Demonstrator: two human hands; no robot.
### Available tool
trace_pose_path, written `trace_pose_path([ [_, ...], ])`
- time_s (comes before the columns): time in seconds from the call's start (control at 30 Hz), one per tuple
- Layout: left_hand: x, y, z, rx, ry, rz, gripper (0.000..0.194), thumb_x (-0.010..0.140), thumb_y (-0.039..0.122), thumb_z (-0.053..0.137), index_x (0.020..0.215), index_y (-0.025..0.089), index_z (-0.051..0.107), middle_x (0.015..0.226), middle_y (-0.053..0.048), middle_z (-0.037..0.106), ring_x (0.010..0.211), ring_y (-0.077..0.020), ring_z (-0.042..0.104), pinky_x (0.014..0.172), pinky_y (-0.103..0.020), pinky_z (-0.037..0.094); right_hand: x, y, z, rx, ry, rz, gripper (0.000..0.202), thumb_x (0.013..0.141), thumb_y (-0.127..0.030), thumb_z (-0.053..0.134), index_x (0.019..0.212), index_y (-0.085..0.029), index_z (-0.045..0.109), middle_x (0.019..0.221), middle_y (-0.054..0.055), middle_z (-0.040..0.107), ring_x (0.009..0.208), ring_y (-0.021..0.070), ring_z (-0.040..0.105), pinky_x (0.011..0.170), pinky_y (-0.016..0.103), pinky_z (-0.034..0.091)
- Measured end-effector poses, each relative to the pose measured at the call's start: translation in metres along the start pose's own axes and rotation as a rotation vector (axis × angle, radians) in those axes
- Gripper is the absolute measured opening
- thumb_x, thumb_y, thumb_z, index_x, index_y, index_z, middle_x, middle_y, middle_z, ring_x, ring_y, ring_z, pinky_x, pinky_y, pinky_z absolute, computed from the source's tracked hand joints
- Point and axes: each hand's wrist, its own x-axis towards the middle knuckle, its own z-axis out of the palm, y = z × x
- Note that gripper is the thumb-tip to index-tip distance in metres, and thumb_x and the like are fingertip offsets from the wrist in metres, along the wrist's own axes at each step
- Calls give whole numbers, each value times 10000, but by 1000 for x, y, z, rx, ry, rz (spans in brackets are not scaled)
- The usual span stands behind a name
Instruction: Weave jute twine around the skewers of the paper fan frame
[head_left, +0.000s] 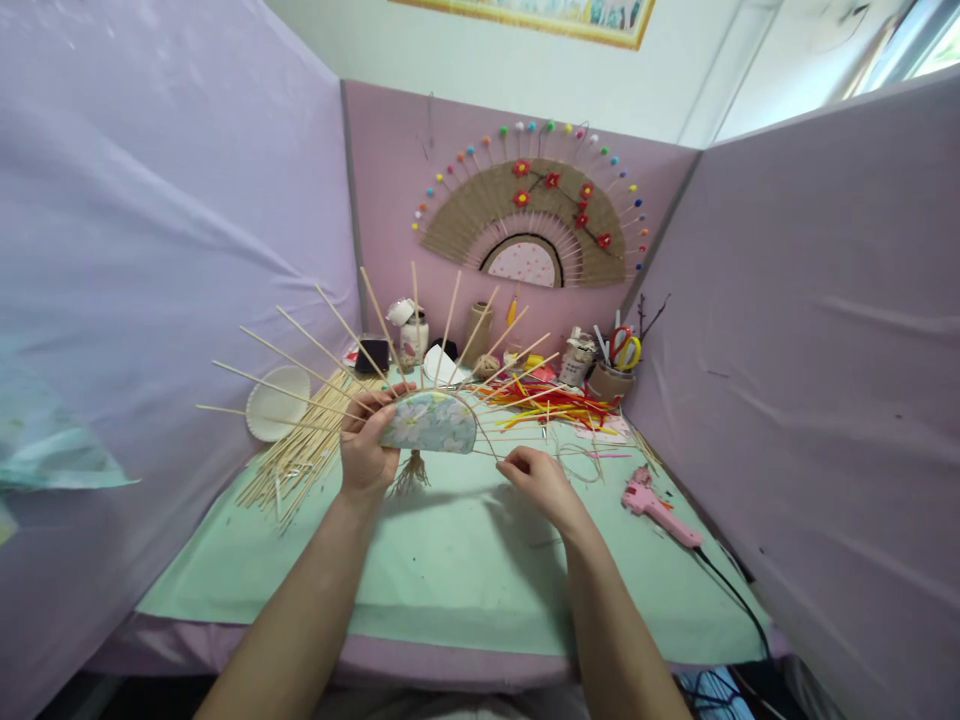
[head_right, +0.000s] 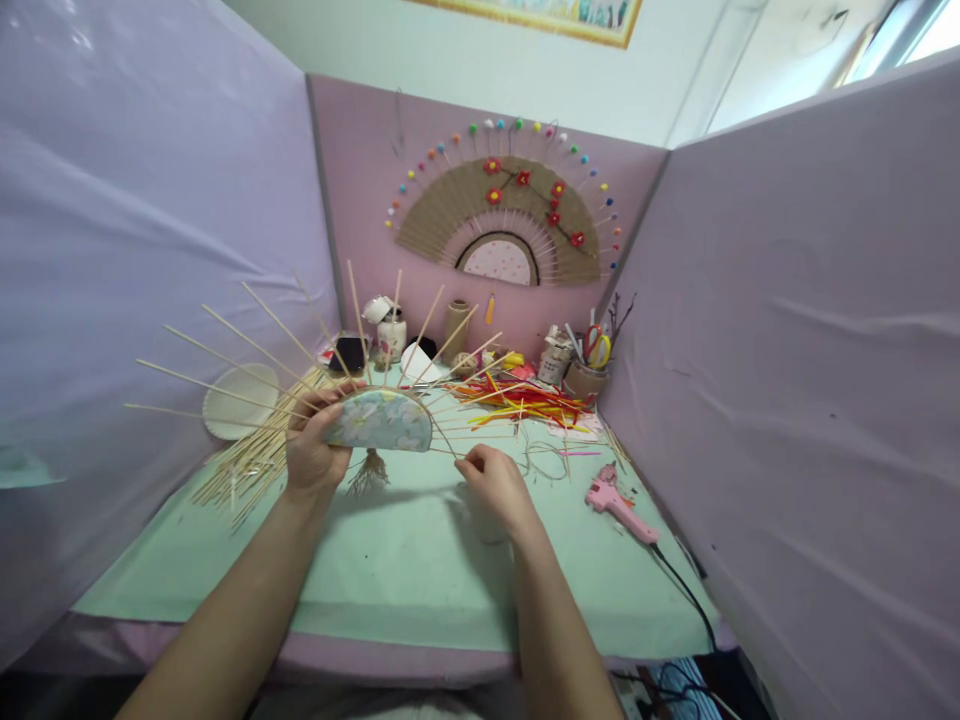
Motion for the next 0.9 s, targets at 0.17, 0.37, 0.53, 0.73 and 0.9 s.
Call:
trace_pose_path([
  [0.17,1,0,1,-25,0,13,109,661,149,677,730,209,617,866,-26,731,930,-236,685,884,-432,503,-18,-10,-20,-172,346,-15,274,805,-465,585,866,-204,637,915,80,679,869,250,581,750,336,369],
  [0.37,-2,-4,3,-20,12,-11,110,658,145,682,725,210,624,876,-17,730,953,-231,677,898,-424,496,-25,-42,6,-128,704,-310,162,863,-332,559,969,-215,597,1018,78,643,1018,247,541,921,396,333],
  [0.53,-4,-5,2,-46,-18,-50,114,657,135,686,734,206,640,882,-27,728,940,-225,676,884,-405,499,-23,-50,36,-23,726,-498,250,836,-275,600,1075,-209,565,1062,101,620,1048,246,550,938,413,365],
  [0.73,-3,-3,2,-113,0,-76,124,631,142,695,724,203,641,863,-13,719,929,-217,672,896,-399,493,-31,-39,55,240,374,-565,97,853,-236,552,789,-200,616,567,-28,523,540,116,477,617,261,395],
  [0.9,1,2,0,-183,54,-120,129,607,141,686,698,211,627,824,12,703,897,-194,669,888,-366,496,-28,-36,64,567,-64,-148,230,773,-382,638,667,-186,584,530,-43,495,495,96,428,509,233,332],
])
